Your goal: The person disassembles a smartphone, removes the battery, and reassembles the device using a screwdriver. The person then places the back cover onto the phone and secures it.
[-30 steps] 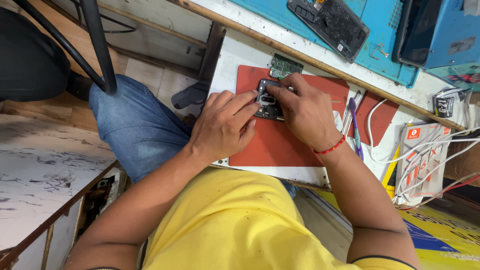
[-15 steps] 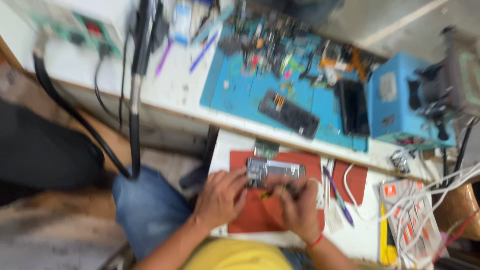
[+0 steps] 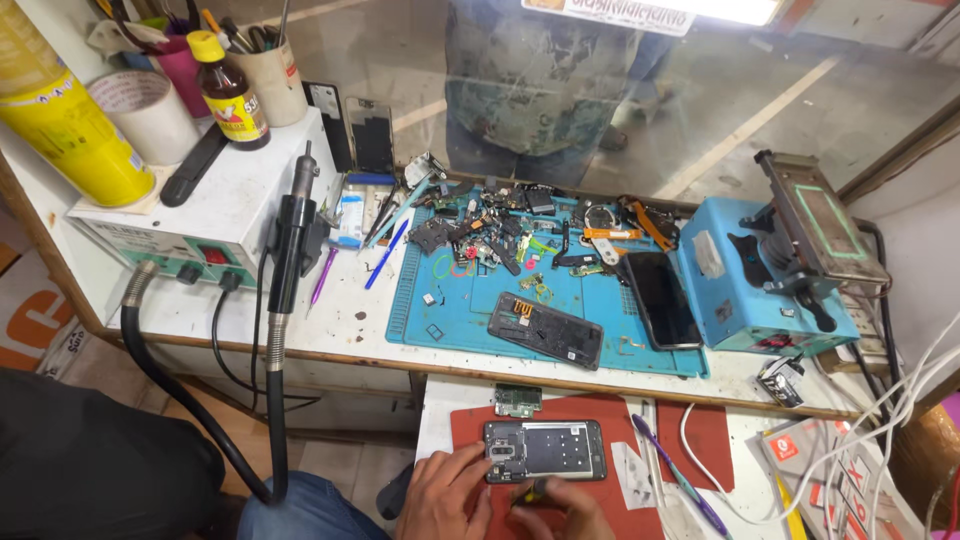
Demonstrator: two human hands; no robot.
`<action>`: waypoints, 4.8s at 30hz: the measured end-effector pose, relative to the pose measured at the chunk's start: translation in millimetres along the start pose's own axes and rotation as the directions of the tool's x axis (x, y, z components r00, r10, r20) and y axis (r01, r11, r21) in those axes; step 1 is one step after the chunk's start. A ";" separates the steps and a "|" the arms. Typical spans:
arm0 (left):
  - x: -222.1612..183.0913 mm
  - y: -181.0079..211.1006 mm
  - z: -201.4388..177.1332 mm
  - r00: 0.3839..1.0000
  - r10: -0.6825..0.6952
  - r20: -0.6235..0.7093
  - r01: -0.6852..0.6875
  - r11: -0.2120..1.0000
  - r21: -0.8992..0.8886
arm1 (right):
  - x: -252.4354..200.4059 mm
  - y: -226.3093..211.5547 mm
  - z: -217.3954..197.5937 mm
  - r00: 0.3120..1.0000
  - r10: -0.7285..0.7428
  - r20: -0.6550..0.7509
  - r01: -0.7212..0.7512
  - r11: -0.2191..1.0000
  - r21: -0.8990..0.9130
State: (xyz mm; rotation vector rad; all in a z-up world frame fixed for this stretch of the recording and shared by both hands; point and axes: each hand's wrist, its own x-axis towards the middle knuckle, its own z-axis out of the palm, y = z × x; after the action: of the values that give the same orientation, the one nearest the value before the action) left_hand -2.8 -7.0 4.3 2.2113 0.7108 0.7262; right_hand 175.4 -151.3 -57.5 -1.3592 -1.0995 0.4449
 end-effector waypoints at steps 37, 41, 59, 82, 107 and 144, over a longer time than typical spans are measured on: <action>22.0 45.9 -41.3 1.000 -0.023 -0.013 0.024 0.998 0.061 | 120.0 -53.1 -16.2 0.968 -0.094 0.233 0.083 0.995 0.054; 22.6 46.6 -40.8 0.999 -0.027 -0.017 0.028 0.998 0.057 | 120.0 -52.2 -15.5 0.963 -0.112 0.245 0.098 0.993 0.065; 23.0 46.9 -41.6 0.999 -0.033 -0.010 0.034 0.998 0.060 | 117.9 -48.2 -16.3 0.960 -0.096 0.262 0.082 0.995 0.065; 23.2 45.7 -43.5 0.999 -0.011 -0.032 0.013 0.999 0.052 | 145.3 -86.0 -4.6 0.830 -0.310 0.464 0.360 0.933 -0.020; 16.4 40.8 -45.0 0.997 0.007 -0.074 -0.009 1.000 -0.018 | 216.6 -188.3 15.5 0.555 0.266 0.788 0.531 0.616 -0.582; 17.4 40.3 -42.5 0.998 -0.003 -0.056 0.002 1.000 -0.030 | 222.8 -179.3 10.0 0.564 0.174 0.807 0.427 0.775 -0.465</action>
State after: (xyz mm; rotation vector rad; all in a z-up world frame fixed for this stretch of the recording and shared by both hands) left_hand -8.1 -1.5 65.0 2.1704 0.7259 0.7949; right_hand 213.1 -7.0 186.7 -1.6508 -2.3117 0.6683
